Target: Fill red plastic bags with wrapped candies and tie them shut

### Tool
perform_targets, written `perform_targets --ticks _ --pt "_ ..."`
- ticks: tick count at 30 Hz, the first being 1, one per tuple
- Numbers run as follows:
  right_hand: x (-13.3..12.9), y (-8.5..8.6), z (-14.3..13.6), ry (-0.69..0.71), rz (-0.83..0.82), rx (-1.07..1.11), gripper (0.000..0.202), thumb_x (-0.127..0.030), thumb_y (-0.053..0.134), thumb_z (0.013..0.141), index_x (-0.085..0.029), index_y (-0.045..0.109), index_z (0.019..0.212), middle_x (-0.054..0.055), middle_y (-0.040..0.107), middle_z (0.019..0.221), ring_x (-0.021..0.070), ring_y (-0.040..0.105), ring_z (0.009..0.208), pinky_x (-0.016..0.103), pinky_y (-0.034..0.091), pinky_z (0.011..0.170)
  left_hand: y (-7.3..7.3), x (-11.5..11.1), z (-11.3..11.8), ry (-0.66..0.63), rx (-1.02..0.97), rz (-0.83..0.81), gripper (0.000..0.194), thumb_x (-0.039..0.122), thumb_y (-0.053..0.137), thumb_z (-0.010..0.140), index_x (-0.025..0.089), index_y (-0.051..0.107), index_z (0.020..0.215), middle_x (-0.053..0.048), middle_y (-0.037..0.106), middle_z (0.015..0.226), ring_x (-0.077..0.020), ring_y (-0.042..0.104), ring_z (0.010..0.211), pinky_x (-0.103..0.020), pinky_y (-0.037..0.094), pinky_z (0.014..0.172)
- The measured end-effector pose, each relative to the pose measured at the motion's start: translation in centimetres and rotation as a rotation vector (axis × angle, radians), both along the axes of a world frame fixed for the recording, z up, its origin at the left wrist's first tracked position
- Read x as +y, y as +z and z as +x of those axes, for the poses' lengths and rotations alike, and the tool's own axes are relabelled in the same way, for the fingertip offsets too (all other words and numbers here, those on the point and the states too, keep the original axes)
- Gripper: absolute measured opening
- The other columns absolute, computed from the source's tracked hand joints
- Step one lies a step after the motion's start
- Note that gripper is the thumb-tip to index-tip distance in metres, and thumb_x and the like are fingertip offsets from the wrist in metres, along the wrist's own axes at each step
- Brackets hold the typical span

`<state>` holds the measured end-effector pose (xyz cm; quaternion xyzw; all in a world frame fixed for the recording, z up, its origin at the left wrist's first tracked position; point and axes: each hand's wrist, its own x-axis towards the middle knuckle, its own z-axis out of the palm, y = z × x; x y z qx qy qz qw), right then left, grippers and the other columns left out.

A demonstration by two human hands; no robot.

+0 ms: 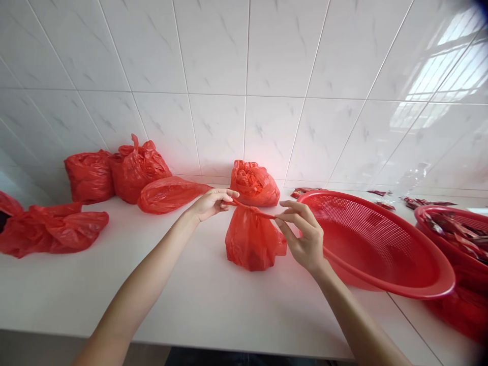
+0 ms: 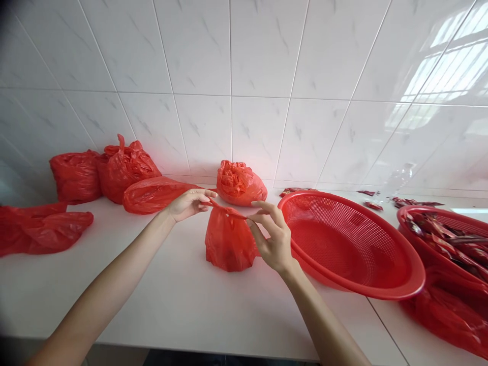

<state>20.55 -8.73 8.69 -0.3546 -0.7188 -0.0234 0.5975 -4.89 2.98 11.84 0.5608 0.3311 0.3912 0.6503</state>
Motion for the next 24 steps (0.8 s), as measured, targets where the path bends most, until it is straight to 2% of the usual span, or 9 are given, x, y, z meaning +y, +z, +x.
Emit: perform_targets --ticks 2,7,10,12,14,17,19,21,24 --pt "-0.8 -0.5 0.7 0.021 -0.110 0.039 0.010 -0.019 0.061 0.092 -0.025 0.066 0.086 0.008 0.065 0.114 0.0248 0.064 0.103 0.045 0.052 0.089 -1.3 0.7 -1.1 0.038 0.016 -0.024 0.021 0.014 0.074 0.064 0.014 0.076 0.085 -0.005 0.062 0.085 -0.0062 0.038 0.057 -0.025 0.036 0.057" --pt "-2.0 -2.1 2.3 0.035 -0.373 0.180 0.014 -0.030 0.062 0.092 -0.024 0.062 0.080 0.007 0.065 0.115 0.0256 0.061 0.107 0.046 0.047 0.095 -3.9 1.9 -3.1 0.105 0.040 -0.055 0.023 0.014 0.076 0.063 0.013 0.072 0.085 -0.004 0.060 0.085 -0.0061 0.040 0.057 -0.025 0.037 0.057" --pt "-2.2 -2.7 2.6 0.062 -0.452 0.249 0.018 -0.036 0.064 0.091 -0.024 0.062 0.078 0.007 0.065 0.115 0.0278 0.059 0.112 0.049 0.044 0.099 -4.6 2.3 -3.4 0.164 0.046 -0.050 0.023 0.015 0.077 0.061 0.013 0.069 0.083 -0.003 0.058 0.082 -0.0059 0.040 0.056 -0.025 0.037 0.056" --pt "-2.2 -2.4 2.4 0.112 -0.500 0.299 0.020 -0.038 0.064 0.091 -0.023 0.063 0.077 0.008 0.066 0.113 0.0278 0.060 0.110 0.047 0.046 0.097 -4.6 2.5 -3.3 0.210 0.043 -0.030 0.024 0.017 0.078 0.061 0.014 0.068 0.083 -0.001 0.057 0.077 -0.0059 0.041 0.056 -0.024 0.037 0.056" --pt "-2.1 -1.6 1.9 0.180 -0.545 0.359 0.020 -0.040 0.063 0.092 -0.023 0.064 0.080 0.007 0.068 0.108 0.0252 0.064 0.101 0.043 0.050 0.091 -3.9 2.5 -2.9 0.260 0.028 0.008 0.025 0.019 0.079 0.062 0.015 0.068 0.083 0.001 0.056 0.075 -0.0059 0.042 0.057 -0.024 0.037 0.057" --pt "-1.4 0.4 0.8 0.300 -0.593 0.460 0.020 -0.043 0.060 0.094 -0.023 0.062 0.088 0.006 0.070 0.102 0.0191 0.066 0.079 0.041 0.054 0.083 -1.6 1.6 -1.8 0.290 -0.013 0.084 0.028 0.024 0.081 0.063 0.017 0.068 0.087 0.001 0.058 0.080 -0.0059 0.045 0.059 -0.023 0.039 0.059" --pt "-0.5 1.9 0.0 0.391 -0.610 0.507 0.024 -0.046 0.059 0.094 -0.023 0.058 0.088 0.007 0.071 0.105 0.0170 0.066 0.073 0.040 0.056 0.079 0.6 0.5 -0.6 0.262 -0.024 0.162 0.029 0.026 0.082 0.065 0.017 0.069 0.089 0.002 0.060 0.083 -0.0057 0.047 0.061 -0.023 0.041 0.062" --pt "0.6 3.2 -0.8 0.465 -0.619 0.514 0.028 -0.048 0.060 0.092 -0.022 0.054 0.084 0.007 0.069 0.112 0.0160 0.067 0.074 0.037 0.057 0.075 2.8 -1.0 0.9 0.207 0.011 0.324 0.026 0.027 0.081 0.067 0.017 0.070 0.089 0.001 0.062 0.083 -0.0065 0.051 0.062 -0.025 0.044 0.066" --pt "2.1 4.9 -2.0 0.531 -0.658 0.444 0.031 -0.050 0.060 0.092 -0.021 0.052 0.082 0.006 0.069 0.111 0.0141 0.067 0.071 0.034 0.057 0.070 5.3 -2.9 3.1 0.098 0.081 0.523 0.021 0.028 0.078 0.073 0.016 0.070 0.088 -0.001 0.065 0.083 -0.0100 0.058 0.066 -0.029 0.049 0.071"
